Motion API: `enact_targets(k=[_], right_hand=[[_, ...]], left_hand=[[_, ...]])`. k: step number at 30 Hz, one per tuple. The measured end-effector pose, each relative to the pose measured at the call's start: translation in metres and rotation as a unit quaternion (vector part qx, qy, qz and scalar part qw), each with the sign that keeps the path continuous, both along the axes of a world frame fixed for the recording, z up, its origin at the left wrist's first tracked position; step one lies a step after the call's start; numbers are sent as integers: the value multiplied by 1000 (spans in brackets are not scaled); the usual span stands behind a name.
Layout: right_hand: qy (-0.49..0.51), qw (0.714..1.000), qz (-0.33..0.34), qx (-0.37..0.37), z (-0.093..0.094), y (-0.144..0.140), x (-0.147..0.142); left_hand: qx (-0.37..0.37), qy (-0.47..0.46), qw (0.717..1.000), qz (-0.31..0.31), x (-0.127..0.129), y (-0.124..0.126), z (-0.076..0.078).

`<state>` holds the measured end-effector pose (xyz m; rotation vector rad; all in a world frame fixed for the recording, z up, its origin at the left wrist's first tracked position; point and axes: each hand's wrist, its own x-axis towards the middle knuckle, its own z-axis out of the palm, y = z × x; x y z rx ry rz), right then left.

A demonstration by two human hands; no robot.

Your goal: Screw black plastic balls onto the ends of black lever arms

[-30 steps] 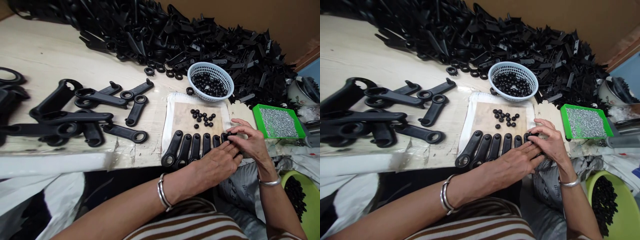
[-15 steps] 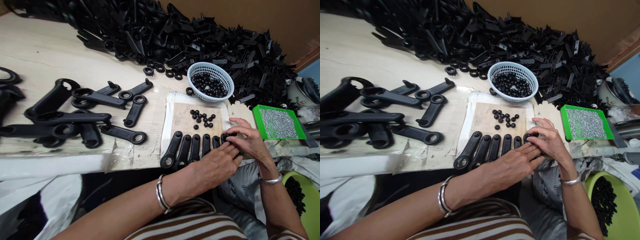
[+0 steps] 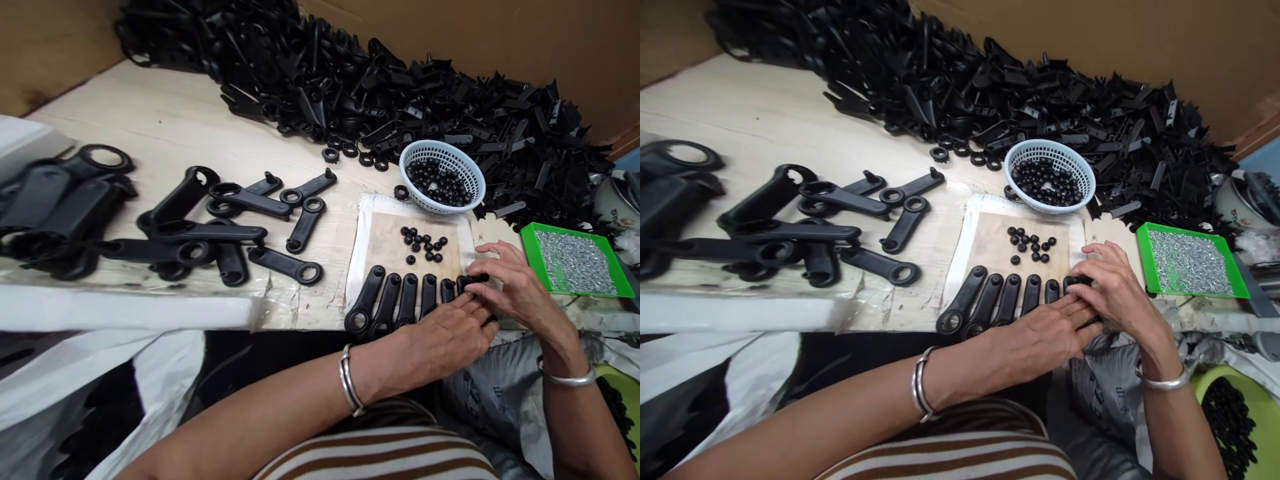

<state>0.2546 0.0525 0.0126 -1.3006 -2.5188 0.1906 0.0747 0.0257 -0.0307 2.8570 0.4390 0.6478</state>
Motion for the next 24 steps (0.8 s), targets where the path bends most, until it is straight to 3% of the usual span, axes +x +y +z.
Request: enact_targets(k=[4, 11, 13, 19, 24], right_hand=[[-46, 999, 10, -12, 10, 14, -19], [-201, 978, -27, -40, 0, 35, -53], [-176, 982, -41, -58, -2, 37, -52], [65, 990, -80, -101, 7, 28, -28], [98, 988, -92, -72, 9, 13, -17]], left_hand=[[-3, -10, 1000, 1, -2, 0, 2], [14, -21, 1000, 8, 0, -2, 0], [17, -23, 1000, 8, -1, -2, 1], [39, -29, 999, -7, -19, -3, 13], [67, -1, 997, 31, -42, -9, 10]])
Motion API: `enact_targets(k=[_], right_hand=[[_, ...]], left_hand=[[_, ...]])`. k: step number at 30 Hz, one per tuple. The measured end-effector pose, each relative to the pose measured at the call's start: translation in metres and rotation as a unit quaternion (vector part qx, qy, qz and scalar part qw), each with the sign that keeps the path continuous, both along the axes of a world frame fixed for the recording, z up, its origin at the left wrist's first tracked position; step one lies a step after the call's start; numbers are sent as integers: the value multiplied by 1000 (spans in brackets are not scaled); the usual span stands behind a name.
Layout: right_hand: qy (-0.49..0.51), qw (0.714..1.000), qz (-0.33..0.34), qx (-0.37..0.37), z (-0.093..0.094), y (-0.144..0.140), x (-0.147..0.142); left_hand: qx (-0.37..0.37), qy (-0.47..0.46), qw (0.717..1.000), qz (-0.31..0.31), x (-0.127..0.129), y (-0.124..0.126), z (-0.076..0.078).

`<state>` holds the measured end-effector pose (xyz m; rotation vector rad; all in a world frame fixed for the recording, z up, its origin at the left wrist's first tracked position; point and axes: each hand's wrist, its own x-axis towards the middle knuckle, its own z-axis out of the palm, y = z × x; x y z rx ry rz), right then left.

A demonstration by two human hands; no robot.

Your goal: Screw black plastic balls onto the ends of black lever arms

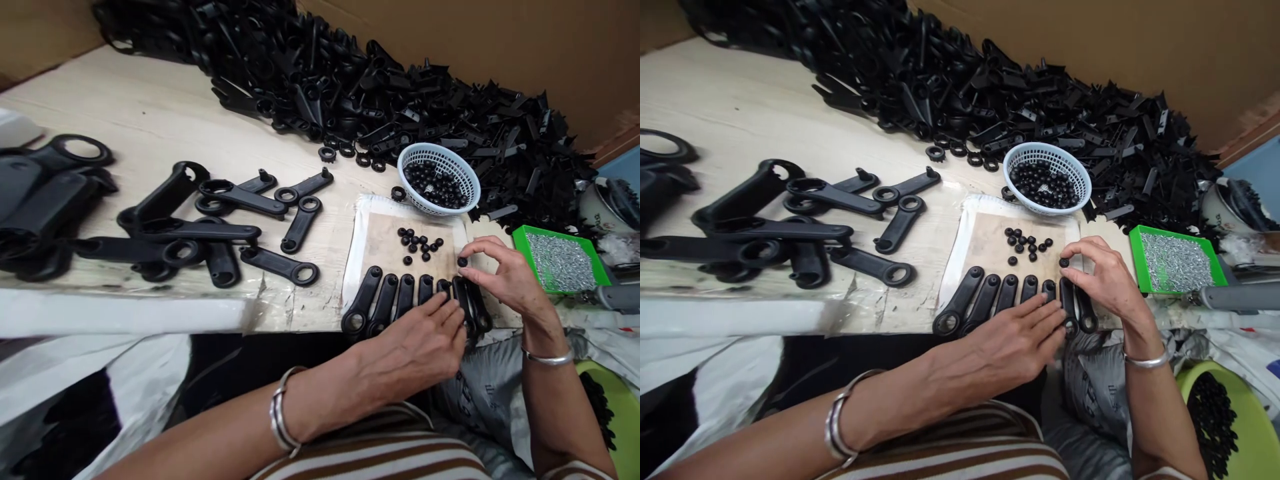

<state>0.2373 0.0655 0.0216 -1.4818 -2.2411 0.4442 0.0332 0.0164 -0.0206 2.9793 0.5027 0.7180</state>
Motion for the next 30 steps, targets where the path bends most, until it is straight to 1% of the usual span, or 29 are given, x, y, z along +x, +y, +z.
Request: enact_targets(k=[4, 9, 14, 19, 23, 27, 30], right_hand=[[0, 1000, 13, 16, -2, -7, 0], [-16, 998, 46, 31, 2, -16, 1], [-14, 997, 69, 37, 6, -31, 1], [-76, 992, 85, 58, 1, -40, -5], [-111, 986, 98, 80, -3, -40, -9], [-115, 986, 86, 84, -4, -37, -11], [-138, 982, 97, 82, -5, -34, -11]], left_hand=[[21, 13, 999, 43, -6, -5, -11], [46, -9, 997, 53, -2, -6, -19], [33, -9, 998, 52, -2, -5, -19], [24, -23, 998, 54, -2, -4, -19], [17, -28, 998, 57, -1, -4, -22], [11, -24, 998, 60, -1, -3, -21], [10, -15, 998, 57, -2, -3, -21]])
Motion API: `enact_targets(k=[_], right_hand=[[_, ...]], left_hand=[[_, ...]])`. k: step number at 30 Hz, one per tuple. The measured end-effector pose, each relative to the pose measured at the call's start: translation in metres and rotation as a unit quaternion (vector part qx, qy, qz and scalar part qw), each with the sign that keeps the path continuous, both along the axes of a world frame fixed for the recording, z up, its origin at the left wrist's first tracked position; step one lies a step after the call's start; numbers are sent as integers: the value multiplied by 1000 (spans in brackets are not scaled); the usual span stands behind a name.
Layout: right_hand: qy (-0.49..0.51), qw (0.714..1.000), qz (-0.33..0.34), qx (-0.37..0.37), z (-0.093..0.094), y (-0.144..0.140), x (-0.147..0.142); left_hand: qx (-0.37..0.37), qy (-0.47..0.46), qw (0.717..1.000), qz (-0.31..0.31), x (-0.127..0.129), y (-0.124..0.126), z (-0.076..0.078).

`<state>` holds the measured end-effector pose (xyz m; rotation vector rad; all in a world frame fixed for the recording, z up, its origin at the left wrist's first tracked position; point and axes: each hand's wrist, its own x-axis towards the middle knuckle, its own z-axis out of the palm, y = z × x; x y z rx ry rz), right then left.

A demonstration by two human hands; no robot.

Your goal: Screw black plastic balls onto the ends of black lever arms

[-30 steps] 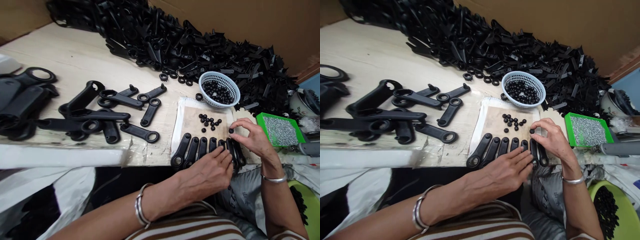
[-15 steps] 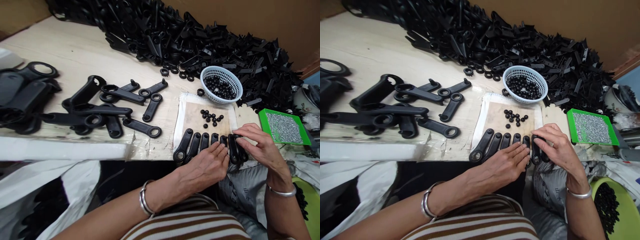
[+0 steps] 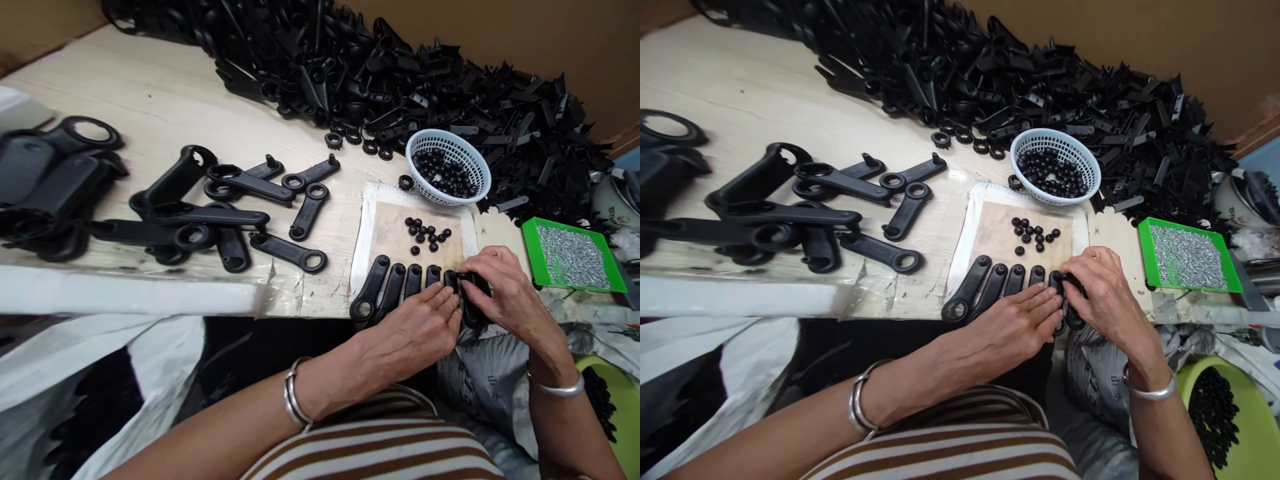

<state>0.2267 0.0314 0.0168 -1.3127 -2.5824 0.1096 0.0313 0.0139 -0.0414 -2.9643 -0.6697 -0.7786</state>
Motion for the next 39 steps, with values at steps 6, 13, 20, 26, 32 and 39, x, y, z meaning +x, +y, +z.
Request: enact_targets(k=[6, 13, 20, 26, 32, 39], right_hand=[[-18, 1000, 9, -10, -1, 3, 0], [-17, 999, 42, 25, -3, 2, -2], [-11, 997, 67, -20, -5, 6, -10], [67, 995, 51, 49, -13, 7, 1], [35, 996, 53, 68, -11, 6, 2], [3, 997, 63, 42, -5, 6, -4]], left_hand=[[-6, -8, 1000, -8, -1, 1, 1], [-10, -32, 999, -8, -1, 1, 1], [-31, -16, 999, -12, -2, 1, 3], [-30, -16, 999, -18, -2, 1, 2], [-34, -15, 999, -13, -2, 2, 2], [-39, -7, 999, -14, -2, 1, 2]])
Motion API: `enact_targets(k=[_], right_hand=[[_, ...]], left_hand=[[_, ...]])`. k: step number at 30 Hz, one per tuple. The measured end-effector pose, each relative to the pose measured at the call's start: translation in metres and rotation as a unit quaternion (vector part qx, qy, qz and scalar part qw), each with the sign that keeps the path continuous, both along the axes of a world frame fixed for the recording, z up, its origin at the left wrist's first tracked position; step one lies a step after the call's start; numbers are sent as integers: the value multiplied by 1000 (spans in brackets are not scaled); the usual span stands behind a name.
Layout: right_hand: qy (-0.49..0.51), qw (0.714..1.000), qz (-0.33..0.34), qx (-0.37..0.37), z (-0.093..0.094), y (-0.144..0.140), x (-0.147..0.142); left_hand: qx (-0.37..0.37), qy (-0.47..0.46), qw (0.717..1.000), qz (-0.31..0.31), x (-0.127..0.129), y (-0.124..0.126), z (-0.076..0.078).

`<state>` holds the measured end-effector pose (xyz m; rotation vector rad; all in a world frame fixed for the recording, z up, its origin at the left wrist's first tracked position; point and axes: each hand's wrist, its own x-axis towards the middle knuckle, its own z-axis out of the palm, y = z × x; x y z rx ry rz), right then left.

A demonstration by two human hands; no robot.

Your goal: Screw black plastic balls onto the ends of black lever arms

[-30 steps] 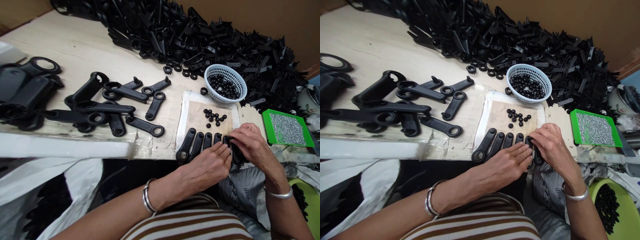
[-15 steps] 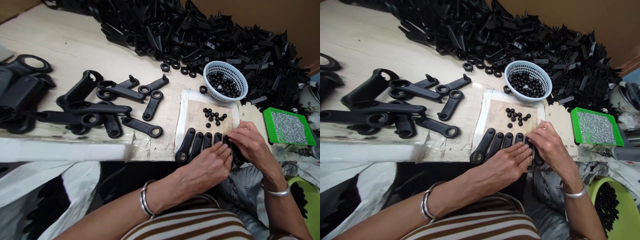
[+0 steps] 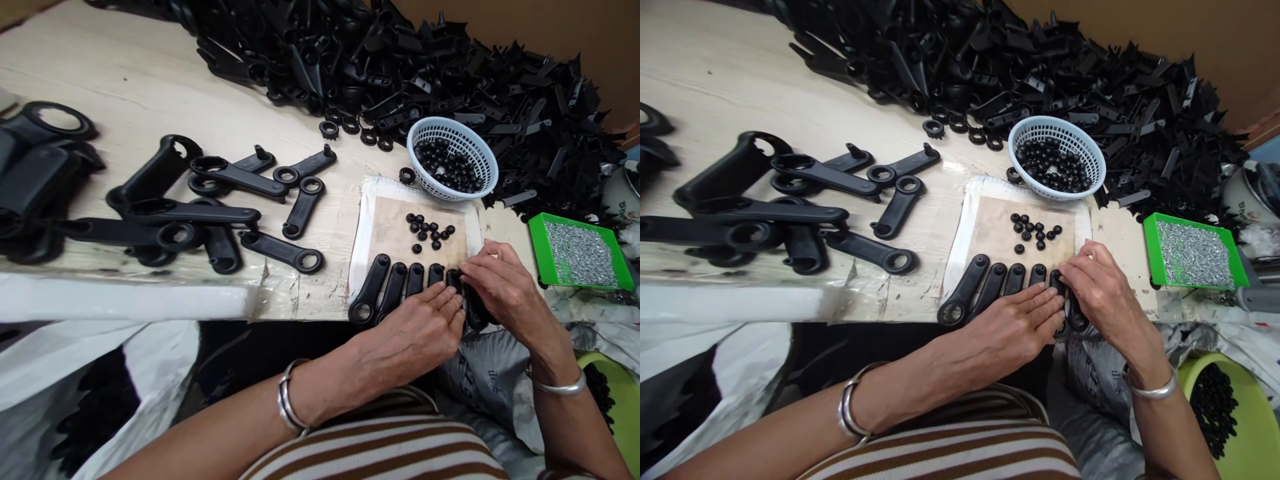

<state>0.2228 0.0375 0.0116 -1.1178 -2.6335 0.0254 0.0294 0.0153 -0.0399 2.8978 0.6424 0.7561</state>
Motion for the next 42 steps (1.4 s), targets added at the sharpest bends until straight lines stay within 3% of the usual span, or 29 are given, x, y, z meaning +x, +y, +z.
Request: enact_targets(k=[17, 26, 32, 42], right_hand=[[-104, 995, -1, -9, 8, -2, -9], [-31, 998, -8, -53, 1, 5, 3], [20, 997, -43, -67, 10, 3, 13], [-6, 997, -8, -72, 7, 4, -2]], left_hand=[[3, -4, 1000, 4, -1, 0, 2], [-7, -9, 1000, 3, -1, 0, 1], [-11, -12, 1000, -4, 1, 1, -4], [-17, -8, 1000, -13, -1, 1, 2]])
